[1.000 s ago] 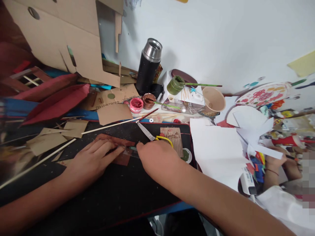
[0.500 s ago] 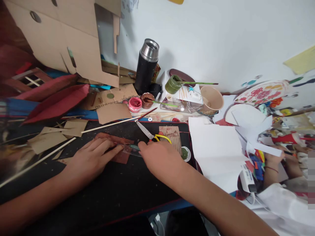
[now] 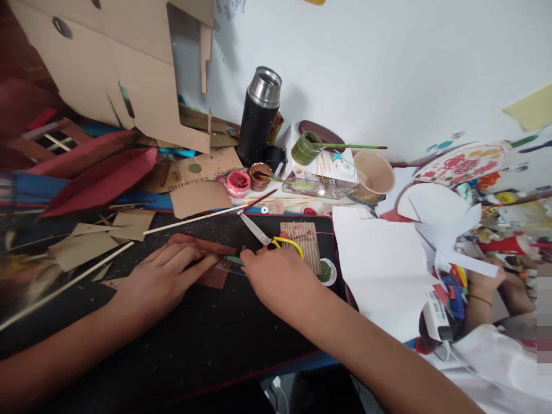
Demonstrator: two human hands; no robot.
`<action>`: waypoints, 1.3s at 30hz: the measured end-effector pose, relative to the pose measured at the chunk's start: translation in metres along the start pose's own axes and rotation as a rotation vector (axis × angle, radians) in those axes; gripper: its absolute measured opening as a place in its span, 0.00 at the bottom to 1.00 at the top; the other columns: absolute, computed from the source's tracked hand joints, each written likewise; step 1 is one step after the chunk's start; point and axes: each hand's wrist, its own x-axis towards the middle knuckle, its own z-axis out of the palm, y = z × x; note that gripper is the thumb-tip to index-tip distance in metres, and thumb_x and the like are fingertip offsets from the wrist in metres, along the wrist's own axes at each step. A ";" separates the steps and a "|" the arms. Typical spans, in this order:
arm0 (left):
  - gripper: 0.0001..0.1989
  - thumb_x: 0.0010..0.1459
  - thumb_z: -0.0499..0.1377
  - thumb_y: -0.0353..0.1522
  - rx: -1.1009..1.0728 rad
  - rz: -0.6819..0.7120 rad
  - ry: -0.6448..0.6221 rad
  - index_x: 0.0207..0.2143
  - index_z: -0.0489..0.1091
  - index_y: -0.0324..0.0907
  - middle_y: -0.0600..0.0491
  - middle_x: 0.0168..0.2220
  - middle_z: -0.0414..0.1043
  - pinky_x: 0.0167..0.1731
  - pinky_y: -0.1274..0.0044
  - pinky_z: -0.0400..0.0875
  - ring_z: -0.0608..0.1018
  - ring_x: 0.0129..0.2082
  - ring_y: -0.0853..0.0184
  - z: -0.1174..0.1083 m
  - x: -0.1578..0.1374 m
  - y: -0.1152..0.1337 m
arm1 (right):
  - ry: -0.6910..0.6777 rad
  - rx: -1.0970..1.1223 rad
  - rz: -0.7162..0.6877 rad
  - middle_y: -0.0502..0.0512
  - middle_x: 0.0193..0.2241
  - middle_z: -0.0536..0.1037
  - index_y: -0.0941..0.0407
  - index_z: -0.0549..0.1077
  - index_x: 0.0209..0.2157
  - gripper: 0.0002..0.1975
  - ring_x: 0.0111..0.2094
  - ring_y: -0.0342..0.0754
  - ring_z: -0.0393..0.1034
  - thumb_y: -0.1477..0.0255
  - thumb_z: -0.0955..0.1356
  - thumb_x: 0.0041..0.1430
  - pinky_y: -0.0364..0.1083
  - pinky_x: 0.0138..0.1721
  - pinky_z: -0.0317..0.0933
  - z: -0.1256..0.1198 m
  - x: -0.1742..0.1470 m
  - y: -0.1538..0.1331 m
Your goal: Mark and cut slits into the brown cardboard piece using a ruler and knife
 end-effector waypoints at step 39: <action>0.21 0.68 0.50 0.25 -0.033 -0.043 -0.027 0.57 0.76 0.43 0.45 0.42 0.76 0.46 0.65 0.74 0.77 0.43 0.55 0.001 -0.004 0.000 | -0.187 -0.003 0.020 0.65 0.34 0.85 0.60 0.75 0.50 0.13 0.37 0.60 0.84 0.82 0.64 0.67 0.51 0.34 0.72 -0.028 0.005 -0.015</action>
